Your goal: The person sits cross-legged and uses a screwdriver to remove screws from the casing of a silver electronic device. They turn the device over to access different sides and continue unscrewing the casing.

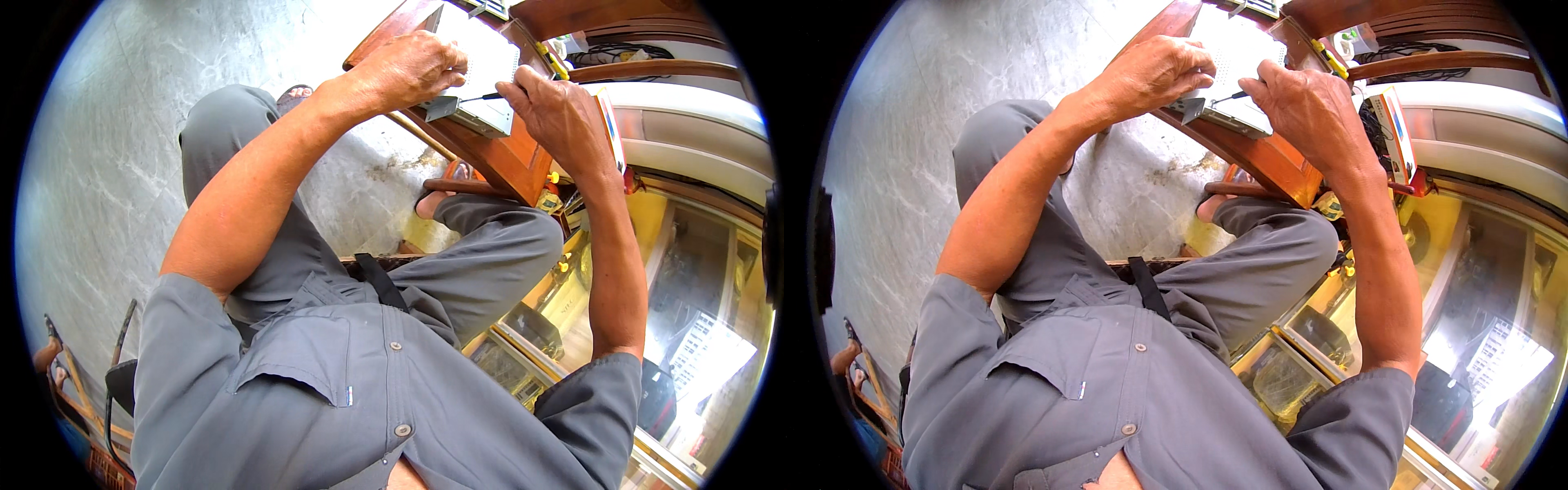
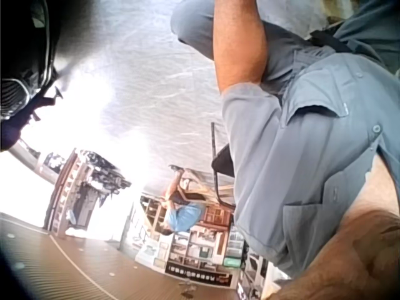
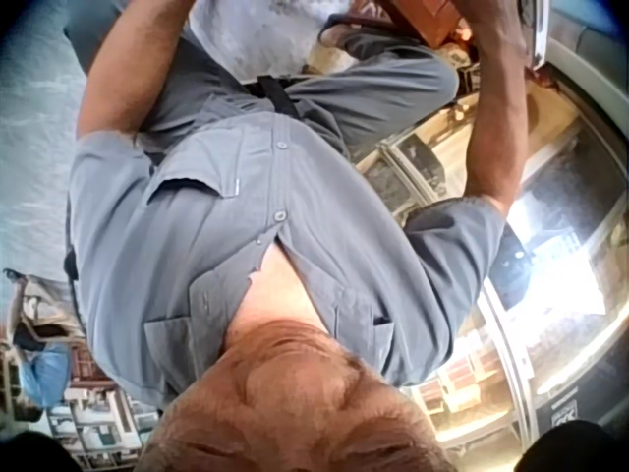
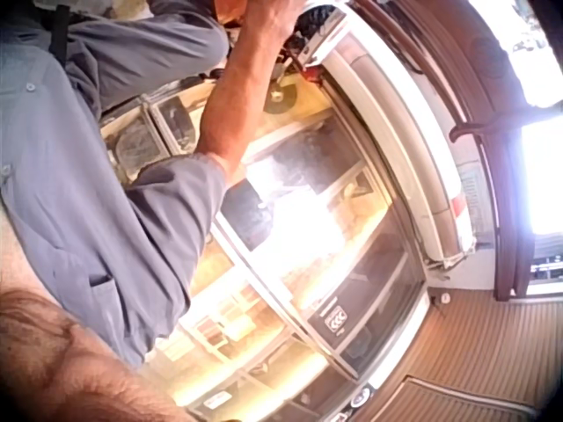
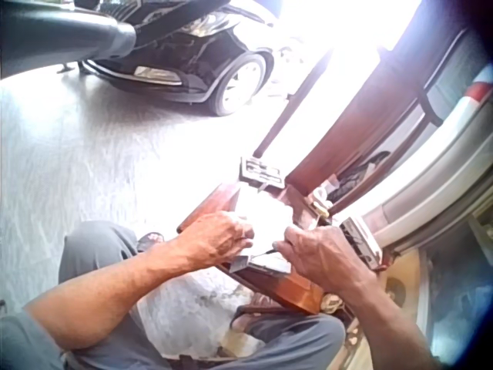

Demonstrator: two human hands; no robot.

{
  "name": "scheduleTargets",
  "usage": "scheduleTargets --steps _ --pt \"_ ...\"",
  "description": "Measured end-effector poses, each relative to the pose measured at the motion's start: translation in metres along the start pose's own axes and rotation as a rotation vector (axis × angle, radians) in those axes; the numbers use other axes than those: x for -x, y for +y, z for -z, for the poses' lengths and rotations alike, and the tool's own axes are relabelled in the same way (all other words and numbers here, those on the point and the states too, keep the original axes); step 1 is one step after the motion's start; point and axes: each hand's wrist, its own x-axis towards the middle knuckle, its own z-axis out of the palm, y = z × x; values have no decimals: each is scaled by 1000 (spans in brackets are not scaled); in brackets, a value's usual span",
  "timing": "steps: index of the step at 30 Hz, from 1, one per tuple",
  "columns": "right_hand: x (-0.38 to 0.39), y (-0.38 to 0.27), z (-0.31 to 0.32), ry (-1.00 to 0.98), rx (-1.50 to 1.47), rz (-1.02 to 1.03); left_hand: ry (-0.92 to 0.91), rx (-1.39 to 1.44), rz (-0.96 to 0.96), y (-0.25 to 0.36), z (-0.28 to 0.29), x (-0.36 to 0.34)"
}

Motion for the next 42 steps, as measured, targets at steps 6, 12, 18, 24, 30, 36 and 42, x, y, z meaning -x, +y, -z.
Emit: scheduleTargets --steps 6,12,18,24,30,36,42 --pt "2 -1 -2 199 -322 163 27 16 1 -4 -3 2" --pt "-1 -4 -4 139 -193 129 -47 -15 37 2 2 -1" --pt "-4 1 2 58 -21 53 -57 -35 36 0 3 0" --pt "4 6 -2 177 -217 234 -70 -14 29 -1 -1 -1" --pt "-2 3 -1 -22 1 3 -48 -39 17 -1 0 1" --pt "6 -3 0 176 -328 103 -25 0 -2 -8 -5 1" --pt "0 -6 1 9 -165 -4 -35 16 38 -10 -8 1"
